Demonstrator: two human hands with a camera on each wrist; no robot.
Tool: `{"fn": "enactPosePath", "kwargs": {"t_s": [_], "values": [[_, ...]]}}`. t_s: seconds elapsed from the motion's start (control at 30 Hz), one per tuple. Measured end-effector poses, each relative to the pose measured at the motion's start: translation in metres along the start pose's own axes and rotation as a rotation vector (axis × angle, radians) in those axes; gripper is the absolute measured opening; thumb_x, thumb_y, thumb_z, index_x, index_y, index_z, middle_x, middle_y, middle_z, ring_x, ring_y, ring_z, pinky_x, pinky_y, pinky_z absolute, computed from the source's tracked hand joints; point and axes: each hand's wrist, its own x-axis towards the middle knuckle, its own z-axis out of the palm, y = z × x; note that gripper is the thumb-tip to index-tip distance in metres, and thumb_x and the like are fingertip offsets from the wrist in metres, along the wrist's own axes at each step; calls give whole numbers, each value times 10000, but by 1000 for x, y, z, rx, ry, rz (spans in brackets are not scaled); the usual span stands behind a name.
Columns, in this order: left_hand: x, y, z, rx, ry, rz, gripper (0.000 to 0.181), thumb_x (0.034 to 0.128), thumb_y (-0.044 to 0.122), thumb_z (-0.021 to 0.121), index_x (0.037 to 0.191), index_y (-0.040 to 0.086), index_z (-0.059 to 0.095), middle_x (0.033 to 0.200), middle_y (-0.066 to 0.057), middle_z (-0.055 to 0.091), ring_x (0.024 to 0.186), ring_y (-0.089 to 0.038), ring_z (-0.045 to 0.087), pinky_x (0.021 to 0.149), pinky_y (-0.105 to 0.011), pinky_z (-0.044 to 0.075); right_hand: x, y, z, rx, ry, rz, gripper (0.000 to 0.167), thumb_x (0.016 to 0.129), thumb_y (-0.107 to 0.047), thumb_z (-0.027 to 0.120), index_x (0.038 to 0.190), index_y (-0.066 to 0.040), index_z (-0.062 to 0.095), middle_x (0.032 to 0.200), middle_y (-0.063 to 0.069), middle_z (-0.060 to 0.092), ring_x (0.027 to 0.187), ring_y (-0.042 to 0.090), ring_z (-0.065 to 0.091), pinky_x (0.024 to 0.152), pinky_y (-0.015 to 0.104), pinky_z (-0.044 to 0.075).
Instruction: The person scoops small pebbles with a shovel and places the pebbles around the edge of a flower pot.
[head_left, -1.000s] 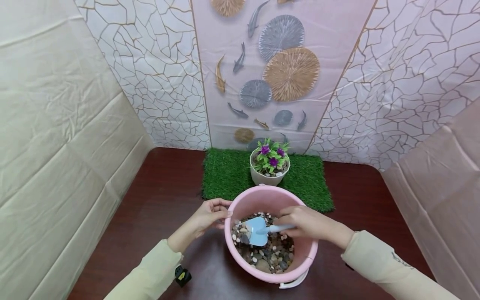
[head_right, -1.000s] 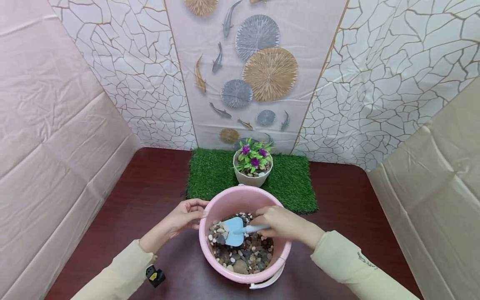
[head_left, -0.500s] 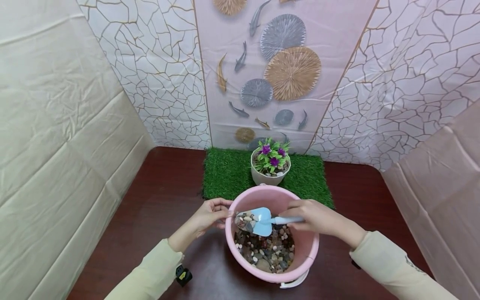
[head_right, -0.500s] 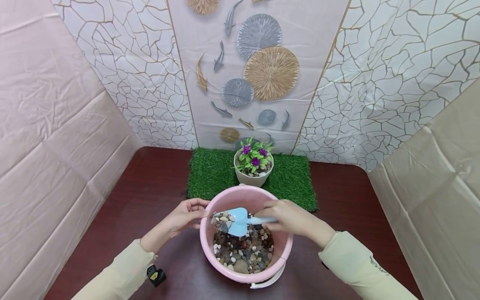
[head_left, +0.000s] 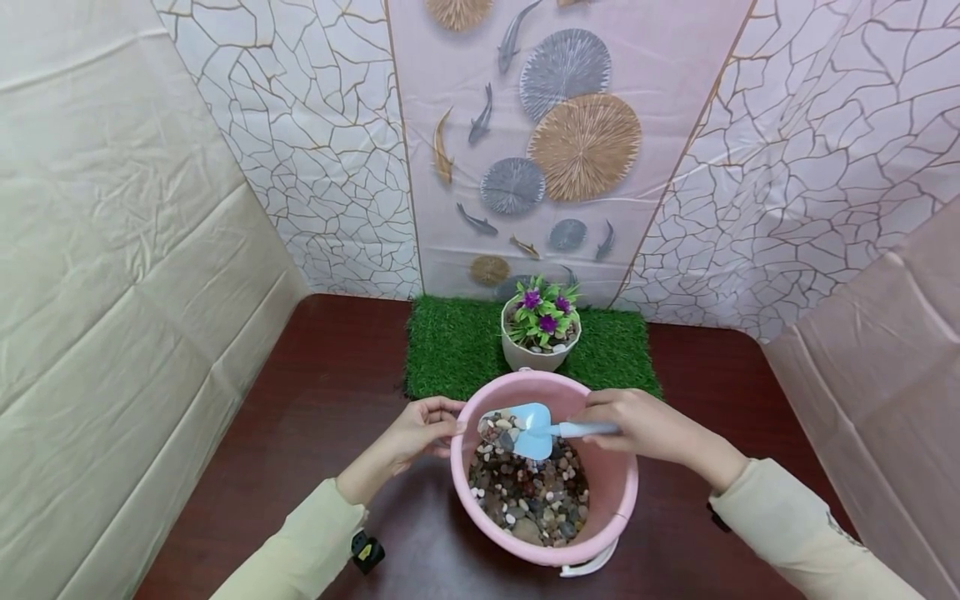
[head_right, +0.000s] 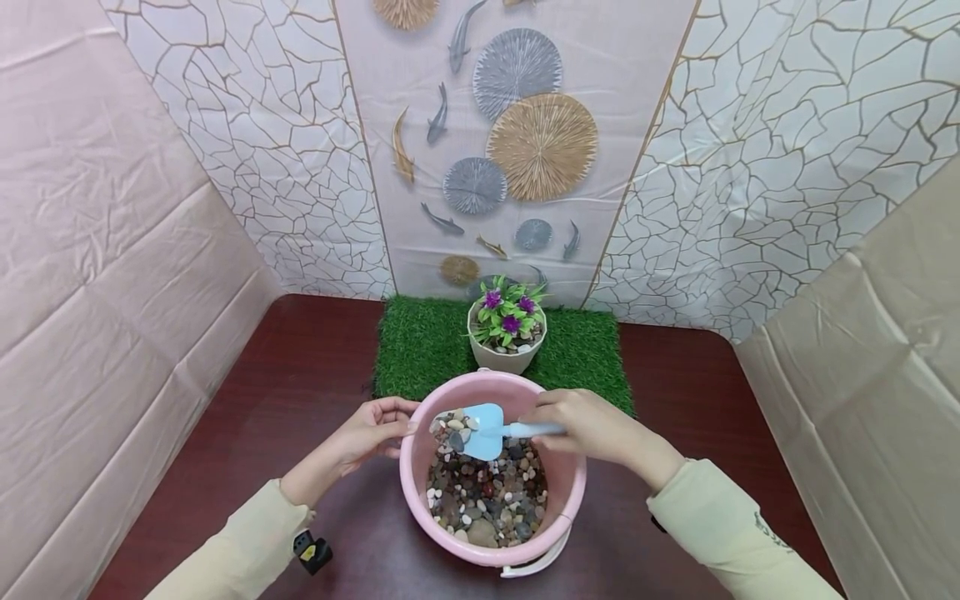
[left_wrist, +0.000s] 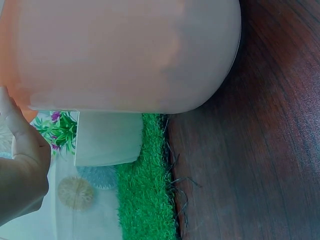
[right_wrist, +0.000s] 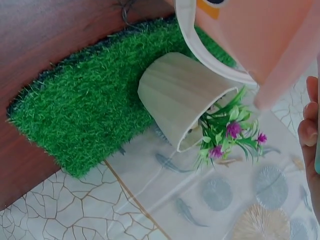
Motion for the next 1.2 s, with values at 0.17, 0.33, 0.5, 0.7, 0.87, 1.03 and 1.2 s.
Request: {"fn": "enactPosePath", "kwargs": {"t_s": [0.17,0.33,0.5,0.7,0.87,1.03,1.2], "values": [[-1,1,1,-3,4,-6,428,854,39,614,1243,-95,496,787,47,628,672,-50,636,539,-145,554,2,3,-8,2,15,1,242,763,-90,729,1003,-122,712,842,-34,603,692,28,509,576,184,481],[-1,1,0,-12,-2,3,428,854,32,607,1242,-106,488,773,50,621,658,-53,624,526,-142,548,6,5,-15,-17,19,22,234,764,-72,726,995,-104,712,805,-41,569,676,32,478,555,193,456],[0,-1,-1,-17,-5,8,430,852,29,607,1241,-108,485,772,57,620,664,-60,622,525,-143,548,12,5,-22,-36,20,81,216,770,-66,727,985,-87,717,809,-30,589,676,48,498,559,213,469],[1,-2,-1,-18,-4,10,431,852,33,604,1243,-106,486,769,62,621,660,-59,622,523,-143,544,18,5,-25,-55,28,139,232,785,-59,721,1016,-66,720,836,-3,628,680,67,539,560,224,481],[0,0,0,-22,-4,9,428,852,26,598,1241,-110,481,761,62,618,645,-46,621,522,-141,543,23,5,-26,-42,25,200,216,807,-62,706,1022,-53,718,838,11,640,685,93,578,550,224,489],[0,0,0,-24,-6,7,425,851,24,598,1237,-111,482,759,61,616,640,-46,621,522,-141,542,28,6,-24,-55,29,256,209,828,-97,695,1031,-51,715,857,34,655,727,148,623,590,278,540],[0,-1,0,-26,-10,9,429,851,28,602,1240,-111,483,765,61,624,652,-57,625,529,-143,547,35,6,-20,-60,37,302,215,842,-109,682,1048,-54,711,877,59,663,749,179,630,604,307,547]]}}
